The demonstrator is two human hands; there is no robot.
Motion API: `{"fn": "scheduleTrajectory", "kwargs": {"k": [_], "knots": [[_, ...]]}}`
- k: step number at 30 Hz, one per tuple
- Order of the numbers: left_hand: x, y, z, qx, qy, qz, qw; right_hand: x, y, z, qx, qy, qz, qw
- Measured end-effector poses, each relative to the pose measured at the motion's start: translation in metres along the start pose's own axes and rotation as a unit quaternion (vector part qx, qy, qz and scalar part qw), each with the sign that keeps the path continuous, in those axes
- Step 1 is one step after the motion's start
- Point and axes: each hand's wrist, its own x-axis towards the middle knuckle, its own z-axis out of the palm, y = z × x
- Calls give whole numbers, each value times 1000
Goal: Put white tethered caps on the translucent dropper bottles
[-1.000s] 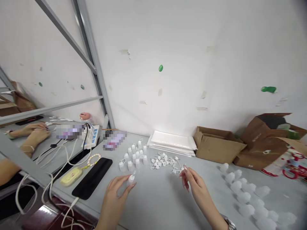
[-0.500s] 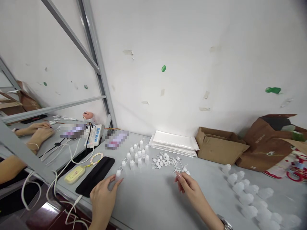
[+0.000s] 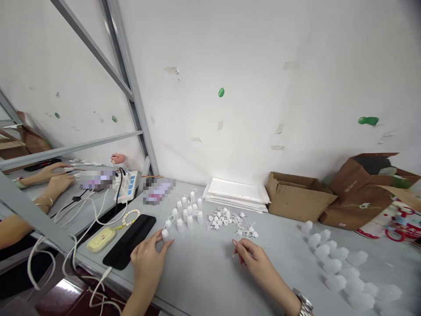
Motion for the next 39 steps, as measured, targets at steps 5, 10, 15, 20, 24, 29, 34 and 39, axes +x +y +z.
{"fn": "scheduleTrajectory", "kwargs": {"k": [5,10,15,20,24,29,34,39], "knots": [[-9,6,-12,16,23,-10,1000,-2,-4,1,-34,6,-13,999],[-46,29,-20,-117,221,115,961,-7,-12,-1,-111,41,-69,991],[-60,74,-4,-204,2,320,925,-25,-15,-15,-237,113,-99,960],[-39,120,16,-147,-197,352,903,-64,10,-58,-353,295,11,888],[-19,143,29,-125,-243,356,894,-98,37,-90,-464,426,113,768],[-7,162,43,-98,-286,337,891,-107,47,-100,-570,404,150,699],[-12,167,49,-79,-317,343,881,-98,44,-99,-598,354,166,700],[-16,164,56,-78,-303,353,882,-90,47,-91,-546,354,136,747]]}}
